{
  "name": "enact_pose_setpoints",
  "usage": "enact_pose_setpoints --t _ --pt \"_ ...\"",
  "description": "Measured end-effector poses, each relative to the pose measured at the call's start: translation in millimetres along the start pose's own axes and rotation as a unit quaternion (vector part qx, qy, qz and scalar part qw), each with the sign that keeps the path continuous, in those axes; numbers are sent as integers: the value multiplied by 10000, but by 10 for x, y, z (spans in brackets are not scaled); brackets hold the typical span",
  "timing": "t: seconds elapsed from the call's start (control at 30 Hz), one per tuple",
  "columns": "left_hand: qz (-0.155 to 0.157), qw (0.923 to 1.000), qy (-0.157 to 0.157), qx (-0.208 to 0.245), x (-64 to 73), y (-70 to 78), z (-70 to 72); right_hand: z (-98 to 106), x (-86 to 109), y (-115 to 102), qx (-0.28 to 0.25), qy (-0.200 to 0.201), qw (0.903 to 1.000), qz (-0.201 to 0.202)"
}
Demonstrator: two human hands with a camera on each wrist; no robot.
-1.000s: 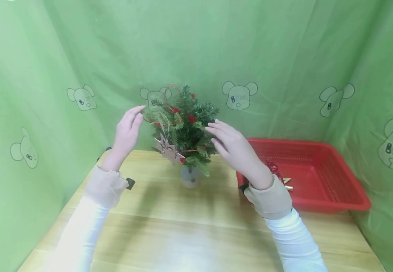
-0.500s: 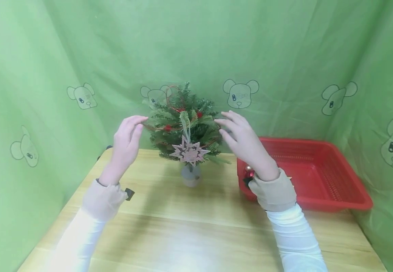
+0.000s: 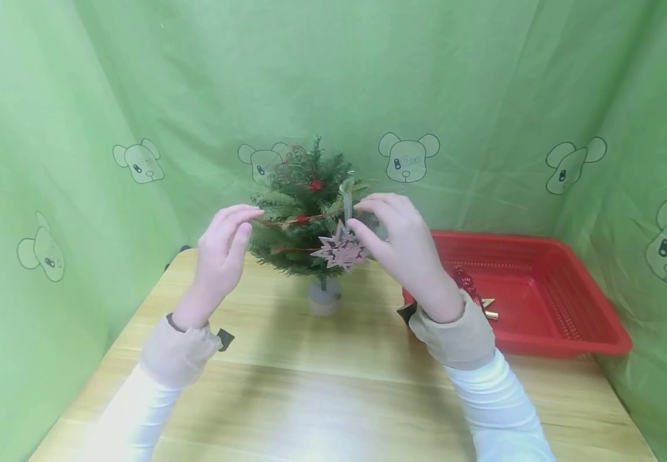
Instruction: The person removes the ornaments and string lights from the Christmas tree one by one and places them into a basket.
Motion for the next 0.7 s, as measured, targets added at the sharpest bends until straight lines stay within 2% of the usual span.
enact_pose_setpoints --t 0.13,0.27,0.47,0.7 --pt "-162 9998 -40 105 7 71 -22 -53 7 -28 293 -128 9993 -201" --pt "-201 9997 -68 117 28 103 -35 -23 -3 -1 325 221 9985 -378" --pt "-234 9997 -13 122 53 108 -34 99 -54 27 -256 1015 9934 -477" --pt "-267 9996 -35 131 59 108 -34 208 -182 -51 -1030 1869 9763 -353"
Point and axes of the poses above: each hand's wrist, its own x-axis away from the middle knuckle, its own z-axis out of the back of the hand, y = z × x, the point moved 4 cm from there along -x, towards the middle knuckle, and after that the axes turned 9 degrees about -z, right-handed, at the moved point
